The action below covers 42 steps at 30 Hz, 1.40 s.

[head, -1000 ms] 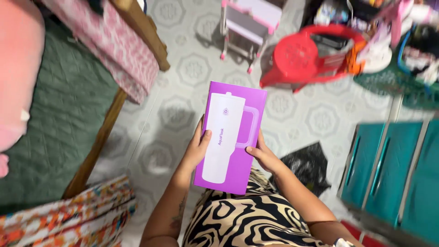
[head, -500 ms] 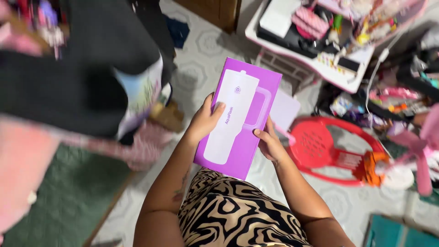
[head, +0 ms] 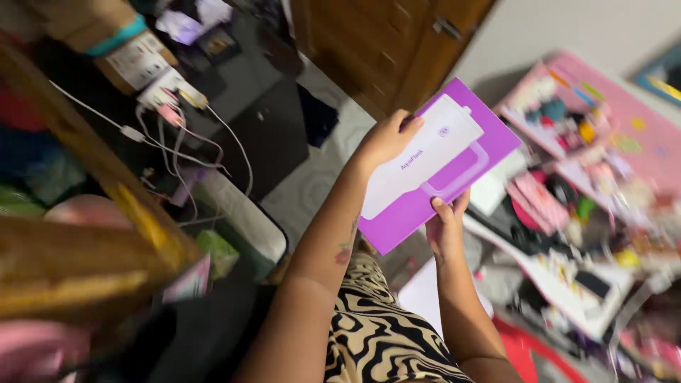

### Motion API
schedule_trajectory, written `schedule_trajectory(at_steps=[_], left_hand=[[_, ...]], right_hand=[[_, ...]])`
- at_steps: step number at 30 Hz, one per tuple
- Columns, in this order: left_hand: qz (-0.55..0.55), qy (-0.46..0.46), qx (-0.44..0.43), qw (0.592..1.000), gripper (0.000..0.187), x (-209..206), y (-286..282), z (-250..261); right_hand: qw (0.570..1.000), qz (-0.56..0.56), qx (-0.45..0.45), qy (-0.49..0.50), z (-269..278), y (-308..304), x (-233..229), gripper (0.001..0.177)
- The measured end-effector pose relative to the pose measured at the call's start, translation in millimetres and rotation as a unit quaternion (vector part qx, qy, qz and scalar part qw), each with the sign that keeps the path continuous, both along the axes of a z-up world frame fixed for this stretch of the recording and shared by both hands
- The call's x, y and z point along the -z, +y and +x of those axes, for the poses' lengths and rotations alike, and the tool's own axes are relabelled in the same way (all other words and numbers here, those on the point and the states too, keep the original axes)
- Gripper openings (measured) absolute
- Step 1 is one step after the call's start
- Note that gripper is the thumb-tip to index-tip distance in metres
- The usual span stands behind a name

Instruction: The person organizes various boxes and items in a cluttered room. They pick up and place boxes, a hairdryer, and other items on a shelf and a table.

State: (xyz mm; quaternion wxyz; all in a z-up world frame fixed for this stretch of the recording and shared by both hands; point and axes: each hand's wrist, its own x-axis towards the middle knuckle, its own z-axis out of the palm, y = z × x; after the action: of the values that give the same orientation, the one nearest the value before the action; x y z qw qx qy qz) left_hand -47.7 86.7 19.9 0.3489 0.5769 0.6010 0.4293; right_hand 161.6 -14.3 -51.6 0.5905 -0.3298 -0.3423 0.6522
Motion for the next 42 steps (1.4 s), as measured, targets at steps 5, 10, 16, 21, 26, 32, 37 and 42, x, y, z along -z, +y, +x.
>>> schedule_trajectory(at_steps=[5, 10, 16, 21, 26, 32, 37, 42], left_hand=[[0.019, 0.023, -0.131, 0.991, 0.053, -31, 75, -90], [0.054, -0.055, -0.178, 0.981, 0.052, -57, 135, -168], [0.037, -0.076, -0.263, 0.961, 0.053, -78, 199, -235], [0.097, -0.050, -0.296, 0.949, 0.051, -89, 234, -321], [0.132, -0.018, -0.347, 0.928, 0.041, -117, 257, -432], [0.192, -0.113, -0.395, 0.891, 0.030, -163, 290, -542], [0.317, -0.113, -0.405, 0.850, 0.030, -183, 307, -631], [0.390, -0.092, -0.487, 0.776, 0.038, -176, 326, -705]], right_hand=[[0.988, 0.055, -0.142, -0.006, -66, 149, -3, 0.101], [0.917, 0.202, -0.304, -0.161, -105, 290, -30, 0.120], [0.844, 0.297, -0.374, -0.243, -186, 427, -50, 0.150], [0.797, 0.412, -0.349, -0.270, -302, 522, -64, 0.150], [0.765, 0.479, -0.354, -0.245, -445, 575, -100, 0.143], [0.744, 0.548, -0.345, -0.164, -611, 617, -145, 0.133], [0.721, 0.614, -0.287, -0.144, -747, 639, -172, 0.116], [0.696, 0.665, -0.259, -0.075, -884, 663, -170, 0.134]])
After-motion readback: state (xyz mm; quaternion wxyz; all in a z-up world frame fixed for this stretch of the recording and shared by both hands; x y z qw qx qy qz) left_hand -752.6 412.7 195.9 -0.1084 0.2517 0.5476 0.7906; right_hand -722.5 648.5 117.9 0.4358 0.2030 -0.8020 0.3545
